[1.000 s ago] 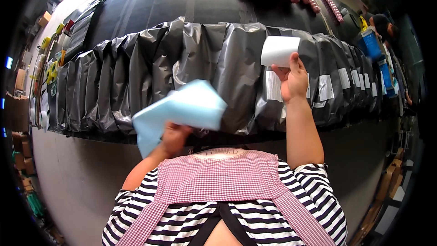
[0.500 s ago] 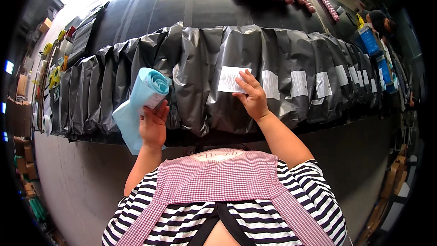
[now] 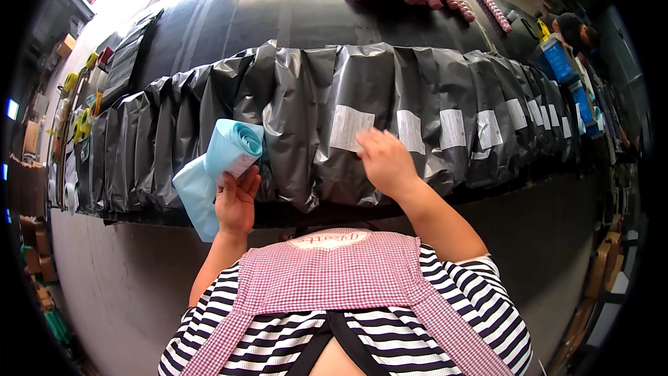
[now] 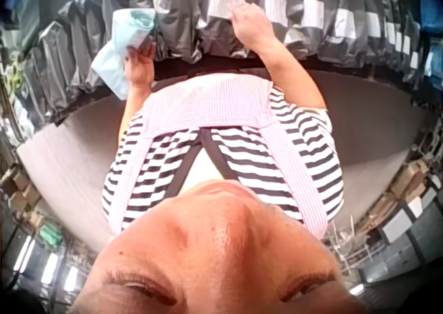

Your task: The person applies adhesive labels from a roll onto a series of gray shipping bags on a long industrial table and then counts a strip of smaller labels by hand.

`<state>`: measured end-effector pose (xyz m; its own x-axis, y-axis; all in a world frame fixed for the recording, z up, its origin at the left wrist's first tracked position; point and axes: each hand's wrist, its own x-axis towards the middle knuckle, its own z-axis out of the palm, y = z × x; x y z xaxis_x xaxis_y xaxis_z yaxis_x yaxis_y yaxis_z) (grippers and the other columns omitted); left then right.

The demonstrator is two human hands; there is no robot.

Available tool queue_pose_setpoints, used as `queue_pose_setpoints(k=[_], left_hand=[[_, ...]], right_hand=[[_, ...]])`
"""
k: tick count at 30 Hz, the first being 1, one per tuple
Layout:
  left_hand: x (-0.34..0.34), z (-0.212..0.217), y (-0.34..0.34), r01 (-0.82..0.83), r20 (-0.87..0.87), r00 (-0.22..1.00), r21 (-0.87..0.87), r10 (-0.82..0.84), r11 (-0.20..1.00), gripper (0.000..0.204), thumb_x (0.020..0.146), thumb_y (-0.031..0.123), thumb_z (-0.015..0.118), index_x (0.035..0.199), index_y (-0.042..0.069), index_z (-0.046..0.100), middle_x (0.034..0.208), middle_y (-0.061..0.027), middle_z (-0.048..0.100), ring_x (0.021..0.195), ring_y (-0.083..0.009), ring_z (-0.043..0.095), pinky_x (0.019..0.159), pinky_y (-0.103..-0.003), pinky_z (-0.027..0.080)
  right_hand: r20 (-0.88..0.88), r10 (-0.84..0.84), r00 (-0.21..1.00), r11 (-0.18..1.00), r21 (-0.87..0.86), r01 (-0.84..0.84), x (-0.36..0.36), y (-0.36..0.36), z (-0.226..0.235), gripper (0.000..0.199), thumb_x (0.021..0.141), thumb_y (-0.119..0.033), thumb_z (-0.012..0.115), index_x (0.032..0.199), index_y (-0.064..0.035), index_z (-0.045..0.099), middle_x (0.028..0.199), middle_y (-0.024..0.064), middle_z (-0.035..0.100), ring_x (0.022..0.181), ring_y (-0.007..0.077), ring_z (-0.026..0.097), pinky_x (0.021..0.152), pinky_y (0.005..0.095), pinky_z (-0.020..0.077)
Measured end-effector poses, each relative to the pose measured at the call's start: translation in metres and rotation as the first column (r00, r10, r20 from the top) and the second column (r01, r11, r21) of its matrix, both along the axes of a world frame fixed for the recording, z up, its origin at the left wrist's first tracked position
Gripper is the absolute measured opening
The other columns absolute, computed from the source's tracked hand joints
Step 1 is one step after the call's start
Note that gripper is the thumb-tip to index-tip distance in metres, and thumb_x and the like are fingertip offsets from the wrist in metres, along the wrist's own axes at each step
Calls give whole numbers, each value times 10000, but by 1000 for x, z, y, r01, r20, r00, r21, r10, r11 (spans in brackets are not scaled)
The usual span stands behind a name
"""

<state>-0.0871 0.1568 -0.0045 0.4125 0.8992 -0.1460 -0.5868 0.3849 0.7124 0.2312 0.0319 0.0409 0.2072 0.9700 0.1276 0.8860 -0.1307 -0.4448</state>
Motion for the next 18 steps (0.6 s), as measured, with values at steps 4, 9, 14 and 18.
queue_pose_setpoints(k=[4, 9, 14, 18], left_hand=[[9, 4, 4, 56, 4, 998, 16, -56, 998, 513, 1024, 385, 515, 1434, 97, 407, 1345, -124, 594, 1210, -298, 609, 1004, -434, 505], [4, 7, 2, 61, 8, 998, 15, -61, 998, 519, 1025, 395, 508, 1431, 85, 415, 1337, -127, 601, 1202, -290, 614, 1006, -434, 503], [-10, 11, -3, 55, -3, 998, -18, -55, 998, 533, 1024, 411, 501, 1437, 86, 411, 1343, -132, 598, 1207, -280, 611, 1005, -428, 501], [-16, 20, 1, 56, 45, 997, -31, -55, 998, 454, 1031, 353, 514, 1399, 100, 433, 1333, -118, 598, 1185, -288, 626, 990, -427, 512]], right_hand=[[19, -136, 991, 955, 270, 126, -11, 55, -60, 605, 943, -290, 602, 1494, -124, 412, 1592, 192, 280, 1483, 379, 227, 1191, 579, 148], [-80, -112, 990, 993, 35, 115, -32, 46, -84, 715, 937, -347, 610, 1558, -195, 290, 1652, 185, 28, 1504, 453, 13, 1195, 593, 77], [-194, 21, 981, 967, -247, -69, -76, -27, -48, 837, 912, -359, 646, 1586, -165, 191, 1629, 206, -173, 1478, 533, -15, 1195, 590, 130], [-250, -76, 965, 964, -267, 6, -69, -33, -1, 600, 852, -262, 699, 1401, -101, 519, 1417, 228, 509, 1255, 402, 540, 1053, 481, 432]])
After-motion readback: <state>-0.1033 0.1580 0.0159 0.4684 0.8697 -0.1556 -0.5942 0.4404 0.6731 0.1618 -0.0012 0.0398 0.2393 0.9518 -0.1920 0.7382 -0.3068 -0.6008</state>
